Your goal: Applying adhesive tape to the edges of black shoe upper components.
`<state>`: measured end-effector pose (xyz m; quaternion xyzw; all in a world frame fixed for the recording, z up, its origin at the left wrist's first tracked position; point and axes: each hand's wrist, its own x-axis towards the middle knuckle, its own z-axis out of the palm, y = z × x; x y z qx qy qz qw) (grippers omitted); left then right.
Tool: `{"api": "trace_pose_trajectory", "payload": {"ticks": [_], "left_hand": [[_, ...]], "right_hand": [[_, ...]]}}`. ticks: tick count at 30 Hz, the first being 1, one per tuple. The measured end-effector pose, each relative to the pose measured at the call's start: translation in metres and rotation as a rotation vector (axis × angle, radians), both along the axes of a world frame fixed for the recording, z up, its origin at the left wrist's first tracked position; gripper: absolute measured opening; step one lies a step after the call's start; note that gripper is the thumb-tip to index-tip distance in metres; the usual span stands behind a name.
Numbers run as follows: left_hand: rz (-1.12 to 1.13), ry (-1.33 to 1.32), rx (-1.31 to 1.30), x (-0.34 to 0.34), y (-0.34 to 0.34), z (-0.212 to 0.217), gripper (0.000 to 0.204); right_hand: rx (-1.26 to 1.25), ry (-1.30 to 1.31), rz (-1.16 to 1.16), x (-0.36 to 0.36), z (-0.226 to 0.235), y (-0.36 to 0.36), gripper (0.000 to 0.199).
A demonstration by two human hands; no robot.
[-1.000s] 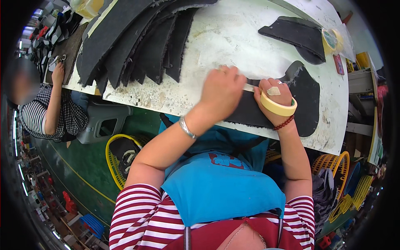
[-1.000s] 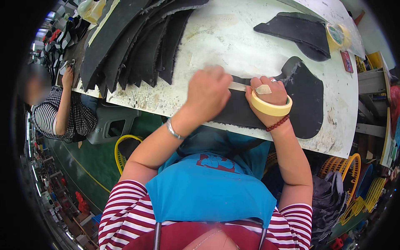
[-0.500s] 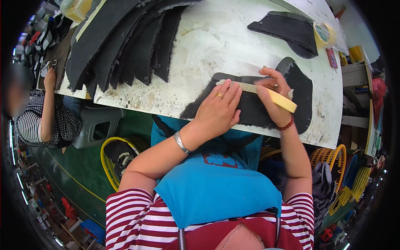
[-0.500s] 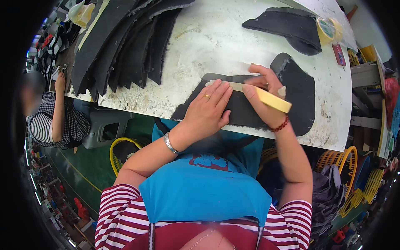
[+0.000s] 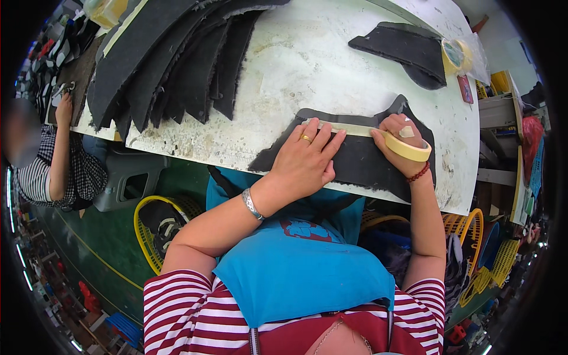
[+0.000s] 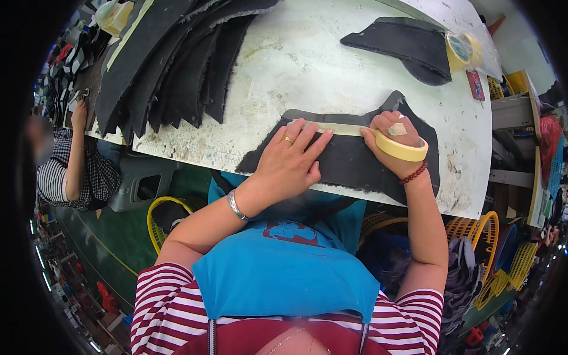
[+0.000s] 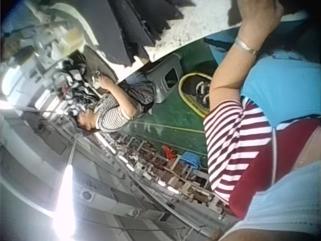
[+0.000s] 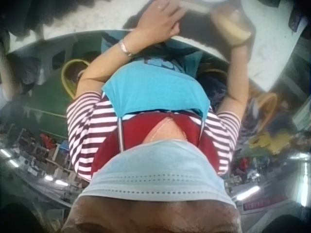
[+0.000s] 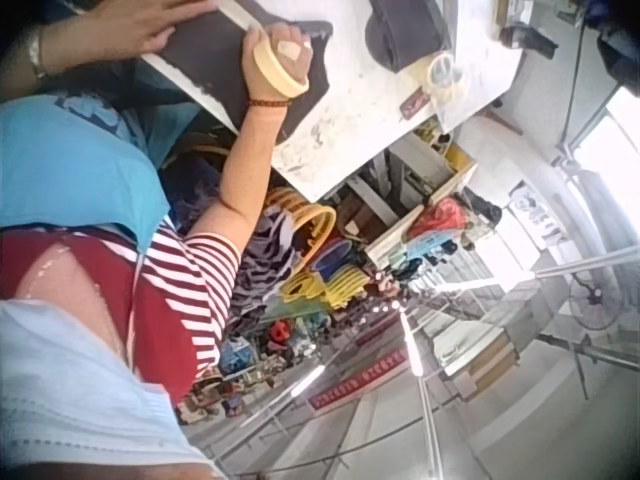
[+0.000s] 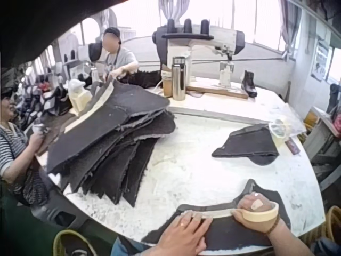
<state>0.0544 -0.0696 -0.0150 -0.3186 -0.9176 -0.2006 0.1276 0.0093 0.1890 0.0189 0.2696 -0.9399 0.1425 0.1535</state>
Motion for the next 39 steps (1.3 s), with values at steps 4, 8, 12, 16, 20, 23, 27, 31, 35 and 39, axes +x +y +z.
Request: {"api": "trace_pose_trajectory", "payload": {"ticks": [4, 8, 12, 16, 20, 23, 27, 31, 35, 39], "left_hand": [[-0.035, -0.036, 0.069, -0.017, -0.008, 0.005, 0.058], [-0.023, 0.099, -0.071, -0.04, -0.014, 0.014, 0.049], [-0.193, 0.037, 0.083, -0.024, 0.023, 0.029, 0.042], [-0.205, -0.047, 0.212, -0.007, 0.03, -0.002, 0.048], [-0.192, 0.01, 0.197, -0.002, 0.023, -0.007, 0.052], [-0.18, 0.011, 0.203, -0.004, 0.026, -0.01, 0.051], [-0.174, 0.007, 0.186, -0.003, 0.022, -0.008, 0.051], [-0.17, 0.014, 0.156, -0.004, 0.021, -0.008, 0.052], [-0.176, 0.015, 0.114, -0.002, 0.022, -0.006, 0.056], [-0.173, 0.006, 0.089, -0.002, 0.023, -0.007, 0.06]], "right_hand": [[0.094, -0.079, -0.024, 0.001, -0.001, -0.003, 0.022], [0.169, 0.031, -0.07, 0.017, -0.001, -0.031, 0.017], [0.212, 0.068, -0.178, 0.025, -0.005, -0.044, 0.01], [0.227, 0.084, -0.238, 0.037, -0.012, -0.039, 0.015], [0.025, 0.105, -0.234, 0.049, -0.012, -0.04, 0.05], [-0.759, -0.109, -0.038, 0.055, -0.03, -0.043, 0.054], [-0.143, 0.107, -0.052, 0.046, -0.003, -0.022, 0.045], [0.184, 0.071, -0.18, 0.042, 0.007, 0.038, 0.029], [-0.043, 0.115, -0.041, 0.036, 0.006, 0.023, 0.023], [-0.286, -0.117, -0.082, 0.033, -0.006, 0.026, 0.018]]}}
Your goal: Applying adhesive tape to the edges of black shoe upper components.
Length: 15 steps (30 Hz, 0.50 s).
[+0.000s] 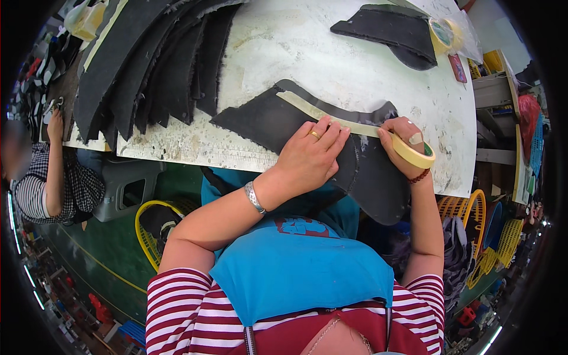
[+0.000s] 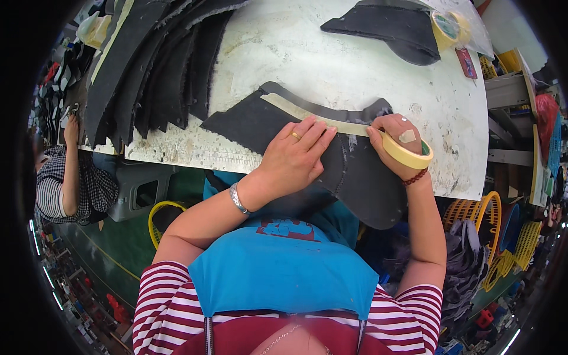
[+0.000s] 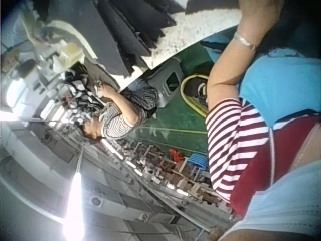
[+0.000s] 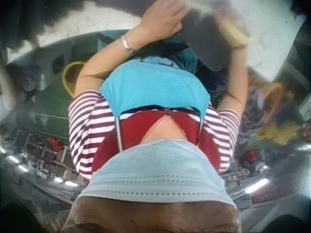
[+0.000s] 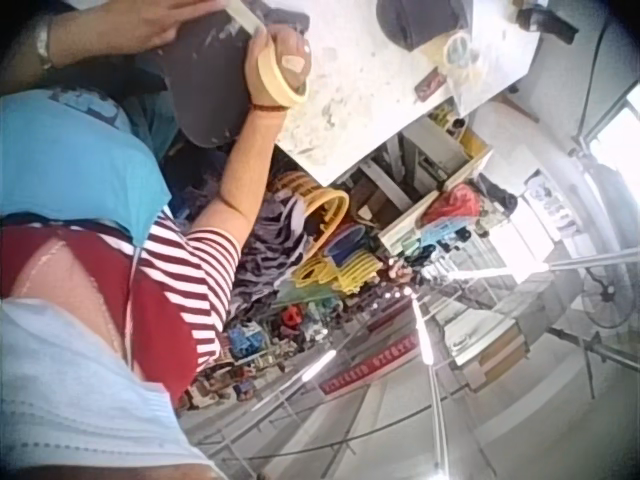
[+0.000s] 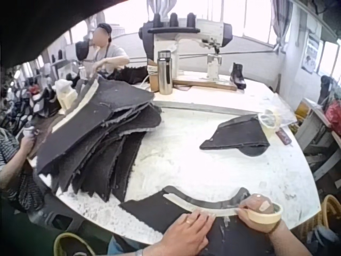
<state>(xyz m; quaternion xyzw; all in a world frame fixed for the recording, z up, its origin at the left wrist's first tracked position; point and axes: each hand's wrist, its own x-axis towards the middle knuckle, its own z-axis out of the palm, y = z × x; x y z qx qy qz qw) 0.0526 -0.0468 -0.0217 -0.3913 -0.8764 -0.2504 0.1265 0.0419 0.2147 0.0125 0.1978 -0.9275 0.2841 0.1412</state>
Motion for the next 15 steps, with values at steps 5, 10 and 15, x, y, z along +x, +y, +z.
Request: {"api": "trace_pose_trajectory", "payload": {"ticks": [5, 10, 15], "left_hand": [[0.008, -0.002, -0.068, -0.001, 0.0, 0.003, 0.063], [0.0, 0.013, -0.12, -0.005, 0.0, 0.011, 0.064], [-0.014, -0.008, -0.173, -0.011, 0.003, 0.022, 0.064]], "right_hand": [[0.257, -0.114, -0.106, 0.006, 0.005, -0.005, 0.02], [0.28, -0.023, -0.132, 0.012, 0.002, -0.008, 0.025], [0.36, 0.001, -0.164, 0.012, -0.003, -0.01, 0.027]]}}
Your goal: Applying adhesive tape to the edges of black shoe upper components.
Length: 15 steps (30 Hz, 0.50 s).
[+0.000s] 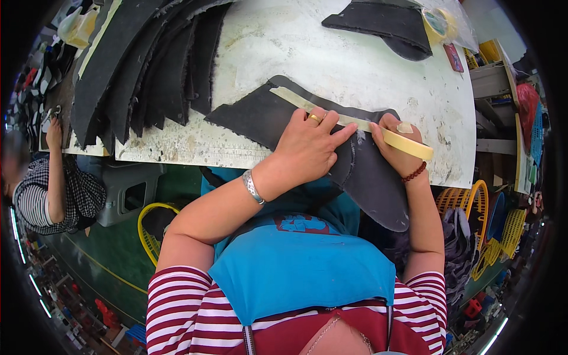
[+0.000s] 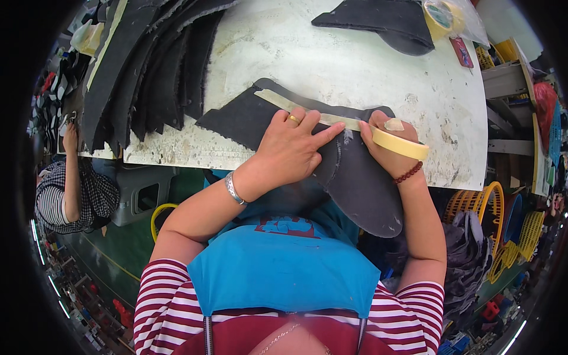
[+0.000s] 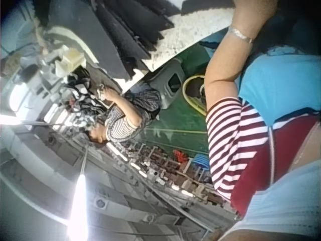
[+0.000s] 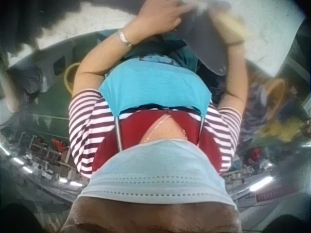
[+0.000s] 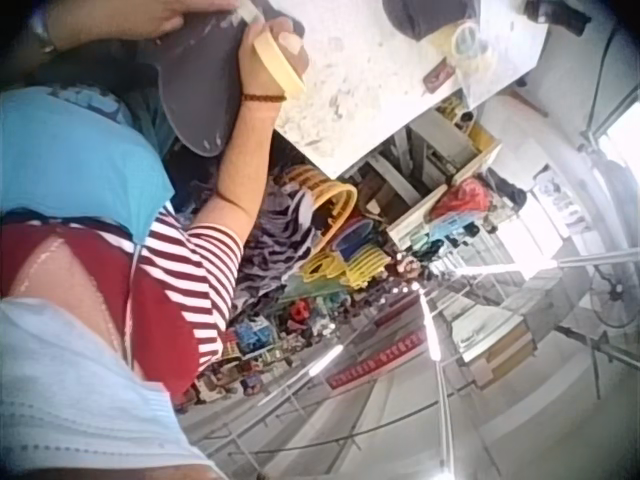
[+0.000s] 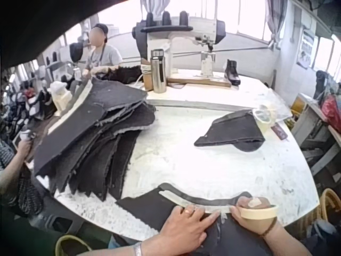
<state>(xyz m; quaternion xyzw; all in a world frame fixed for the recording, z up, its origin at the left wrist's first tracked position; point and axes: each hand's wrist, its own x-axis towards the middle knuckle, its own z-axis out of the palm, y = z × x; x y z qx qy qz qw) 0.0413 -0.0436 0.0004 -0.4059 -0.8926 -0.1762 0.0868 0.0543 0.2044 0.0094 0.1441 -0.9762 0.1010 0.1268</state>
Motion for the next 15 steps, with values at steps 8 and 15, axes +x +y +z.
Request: {"api": "trace_pose_trajectory", "payload": {"ticks": [8, 15], "left_hand": [[0.038, -0.092, -0.032, -0.024, 0.021, 0.006, 0.048], [-0.112, -0.131, 0.287, 0.014, 0.036, -0.012, 0.051]], "right_hand": [[0.116, 0.089, 0.024, 0.003, 0.0, -0.013, 0.025], [0.096, 0.111, -0.029, 0.011, -0.005, -0.019, 0.021]]}}
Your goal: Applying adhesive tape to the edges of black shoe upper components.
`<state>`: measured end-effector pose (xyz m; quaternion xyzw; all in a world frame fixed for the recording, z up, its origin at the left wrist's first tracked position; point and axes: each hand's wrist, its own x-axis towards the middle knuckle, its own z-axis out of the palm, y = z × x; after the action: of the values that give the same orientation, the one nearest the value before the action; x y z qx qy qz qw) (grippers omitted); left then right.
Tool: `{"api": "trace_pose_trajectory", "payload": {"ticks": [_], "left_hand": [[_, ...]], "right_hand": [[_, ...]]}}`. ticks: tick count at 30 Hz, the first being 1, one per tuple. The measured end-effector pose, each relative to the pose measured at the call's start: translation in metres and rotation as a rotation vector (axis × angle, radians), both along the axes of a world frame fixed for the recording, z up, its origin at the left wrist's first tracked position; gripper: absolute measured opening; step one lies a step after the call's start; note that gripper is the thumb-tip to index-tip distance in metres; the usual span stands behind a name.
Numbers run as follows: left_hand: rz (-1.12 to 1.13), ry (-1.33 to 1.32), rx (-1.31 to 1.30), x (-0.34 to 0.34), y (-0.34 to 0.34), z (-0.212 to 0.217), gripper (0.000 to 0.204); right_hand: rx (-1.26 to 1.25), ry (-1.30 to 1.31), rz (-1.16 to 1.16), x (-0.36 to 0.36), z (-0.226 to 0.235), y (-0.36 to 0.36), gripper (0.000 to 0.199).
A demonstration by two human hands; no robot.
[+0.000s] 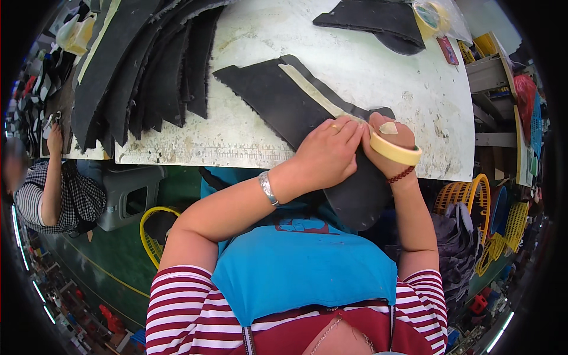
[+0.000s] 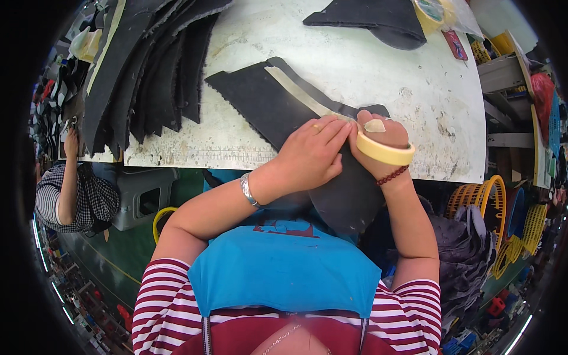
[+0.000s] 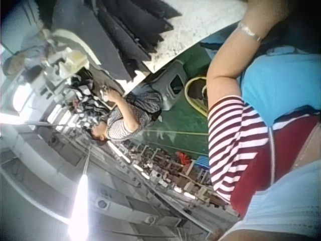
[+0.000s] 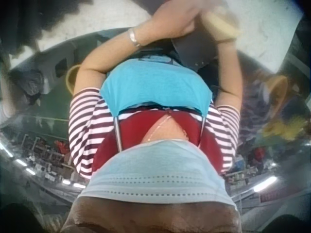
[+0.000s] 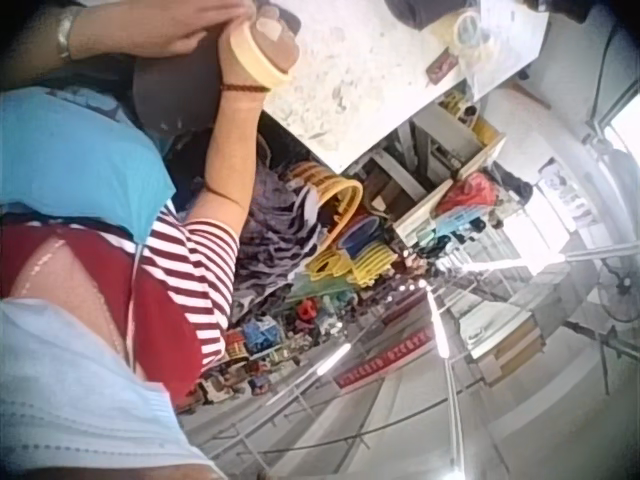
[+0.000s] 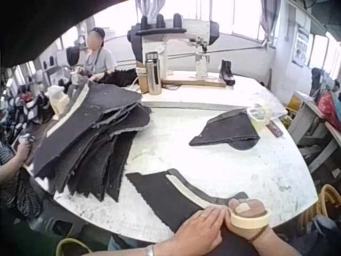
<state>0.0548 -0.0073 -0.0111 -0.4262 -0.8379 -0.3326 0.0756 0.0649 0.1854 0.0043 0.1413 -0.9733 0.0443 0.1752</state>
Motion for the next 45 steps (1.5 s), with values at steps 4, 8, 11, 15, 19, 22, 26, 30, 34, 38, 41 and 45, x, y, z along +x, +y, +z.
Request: {"api": "trace_pose_trajectory", "payload": {"ticks": [4, 8, 11, 15, 19, 22, 26, 30, 34, 38, 41, 45], "left_hand": [[0.022, 0.108, -0.046, 0.008, -0.008, -0.013, 0.053], [0.035, 0.117, -0.099, 0.01, -0.008, -0.012, 0.054], [0.04, 0.126, -0.109, 0.009, -0.008, -0.013, 0.054], [0.047, 0.135, -0.122, 0.011, -0.007, -0.013, 0.054], [0.057, 0.151, -0.125, 0.009, -0.008, -0.012, 0.054], [0.051, 0.161, -0.146, 0.011, -0.007, -0.012, 0.054], [0.047, 0.178, -0.157, 0.011, -0.006, -0.01, 0.054], [0.057, 0.188, -0.159, 0.013, -0.006, -0.01, 0.054], [0.049, 0.18, -0.154, 0.011, -0.006, -0.01, 0.056], [0.047, 0.192, -0.198, 0.01, -0.004, -0.009, 0.06], [0.053, 0.202, -0.223, 0.008, -0.001, -0.006, 0.062], [0.045, 0.16, -0.249, 0.004, 0.001, 0.0, 0.059]], "right_hand": [[-0.045, -0.017, -0.032, 0.011, 0.009, 0.002, 0.023], [-0.272, -0.043, 0.035, 0.02, 0.008, 0.009, 0.028], [-0.803, -0.15, 0.073, 0.027, 0.0, 0.01, 0.036], [-0.301, -0.134, 0.053, 0.021, 0.017, 0.027, 0.036], [0.071, -0.079, 0.054, 0.005, 0.034, 0.054, 0.025], [-0.264, 0.0, 0.21, 0.001, 0.032, 0.041, 0.02], [-0.525, -0.036, 0.232, -0.005, 0.017, 0.037, 0.018], [-0.355, -0.229, -0.009, -0.001, 0.012, 0.05, 0.019], [-0.334, -0.268, -0.07, 0.01, 0.018, 0.044, 0.021], [-0.271, -0.226, -0.125, 0.018, 0.012, 0.038, 0.021], [-0.256, -0.186, -0.122, 0.019, 0.009, 0.037, 0.021], [-0.212, -0.257, -0.176, 0.018, 0.007, 0.036, 0.021]]}}
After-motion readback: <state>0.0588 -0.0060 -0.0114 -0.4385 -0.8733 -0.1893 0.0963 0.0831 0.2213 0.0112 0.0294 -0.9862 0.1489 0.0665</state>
